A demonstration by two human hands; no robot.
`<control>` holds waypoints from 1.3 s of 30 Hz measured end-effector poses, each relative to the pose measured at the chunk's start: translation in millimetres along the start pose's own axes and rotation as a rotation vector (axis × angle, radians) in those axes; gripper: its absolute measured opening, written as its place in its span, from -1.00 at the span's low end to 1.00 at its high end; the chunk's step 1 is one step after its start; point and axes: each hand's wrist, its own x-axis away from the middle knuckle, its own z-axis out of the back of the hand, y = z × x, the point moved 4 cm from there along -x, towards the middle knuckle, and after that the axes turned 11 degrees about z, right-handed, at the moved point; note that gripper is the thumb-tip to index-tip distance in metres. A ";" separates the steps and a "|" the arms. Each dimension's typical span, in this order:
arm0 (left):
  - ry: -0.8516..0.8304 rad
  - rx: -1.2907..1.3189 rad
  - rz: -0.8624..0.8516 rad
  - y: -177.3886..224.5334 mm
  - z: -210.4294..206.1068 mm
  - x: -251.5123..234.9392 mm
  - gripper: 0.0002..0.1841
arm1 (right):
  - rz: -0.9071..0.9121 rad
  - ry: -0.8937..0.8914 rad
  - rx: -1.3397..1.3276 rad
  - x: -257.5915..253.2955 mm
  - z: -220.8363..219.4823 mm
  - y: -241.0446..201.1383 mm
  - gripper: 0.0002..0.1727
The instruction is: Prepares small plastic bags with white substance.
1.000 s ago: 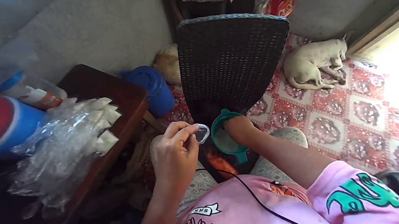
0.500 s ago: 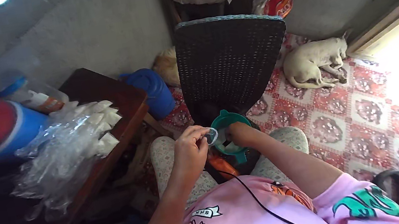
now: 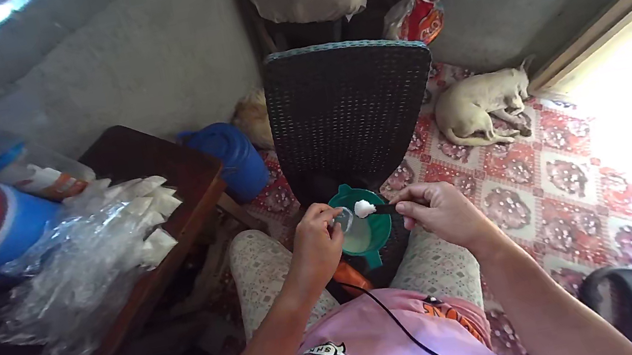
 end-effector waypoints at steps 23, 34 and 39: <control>-0.026 0.038 -0.086 29.8 -33.6 0.1 -0.68 | 0.058 0.026 0.429 10.2 -47.3 4.0 -0.70; -0.066 0.070 -0.002 22.9 -25.2 -5.8 -0.67 | 0.696 0.253 0.629 21.4 -49.1 10.8 -0.82; -0.119 0.110 0.023 15.0 -28.1 -10.6 -0.68 | 0.751 0.191 0.591 24.4 -46.0 16.5 -0.82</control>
